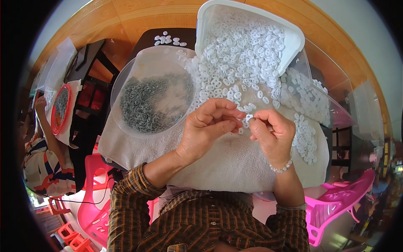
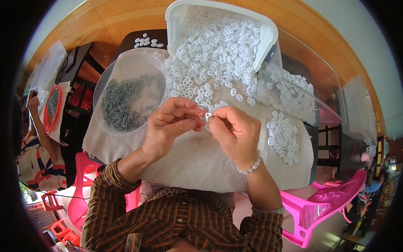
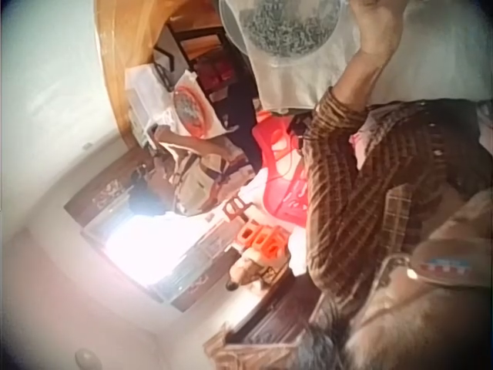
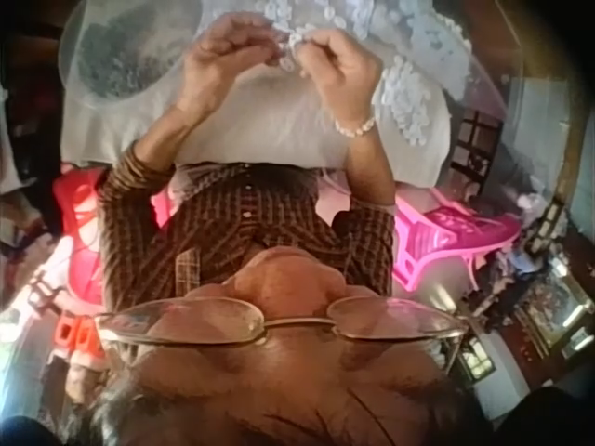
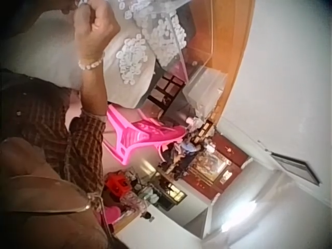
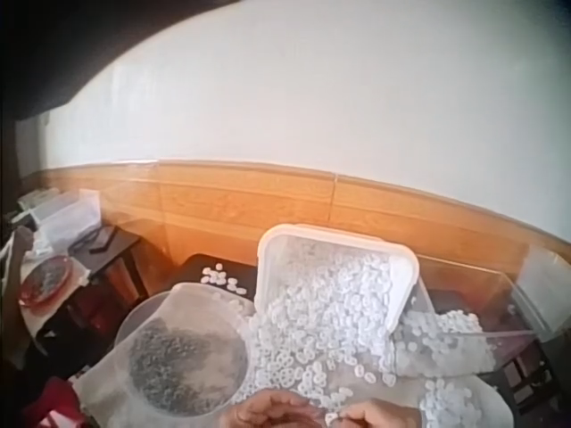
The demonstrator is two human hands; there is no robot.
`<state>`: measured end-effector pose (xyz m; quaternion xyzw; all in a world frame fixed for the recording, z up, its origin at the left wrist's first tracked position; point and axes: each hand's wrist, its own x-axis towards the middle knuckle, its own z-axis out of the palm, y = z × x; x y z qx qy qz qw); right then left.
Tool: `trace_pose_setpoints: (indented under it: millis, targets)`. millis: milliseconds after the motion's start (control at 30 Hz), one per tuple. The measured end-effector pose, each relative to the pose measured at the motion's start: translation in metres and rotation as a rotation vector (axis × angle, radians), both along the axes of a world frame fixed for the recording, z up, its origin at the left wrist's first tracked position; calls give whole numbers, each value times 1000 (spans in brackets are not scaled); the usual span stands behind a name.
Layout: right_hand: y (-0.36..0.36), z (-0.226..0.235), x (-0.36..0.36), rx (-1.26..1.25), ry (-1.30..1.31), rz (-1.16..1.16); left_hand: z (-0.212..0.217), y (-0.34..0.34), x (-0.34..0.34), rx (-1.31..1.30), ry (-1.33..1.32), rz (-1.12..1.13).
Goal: Assembling small white plastic components by inserting small metal parts into them.
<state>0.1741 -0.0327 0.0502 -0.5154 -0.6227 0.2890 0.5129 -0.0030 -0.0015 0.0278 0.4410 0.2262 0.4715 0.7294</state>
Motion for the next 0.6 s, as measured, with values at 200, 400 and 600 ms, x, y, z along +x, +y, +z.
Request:
trace_pose_setpoints:
  millis: [200,400,600]
  targets:
    - [4,-4,3,16,-81,-13,-7,4,-4,296,512,138]
    - [11,-7,4,96,-125,-57,2,7,-10,712,837,-12]
    - [16,-15,5,153,-112,-37,-13,-8,-4,1251,1006,-4]
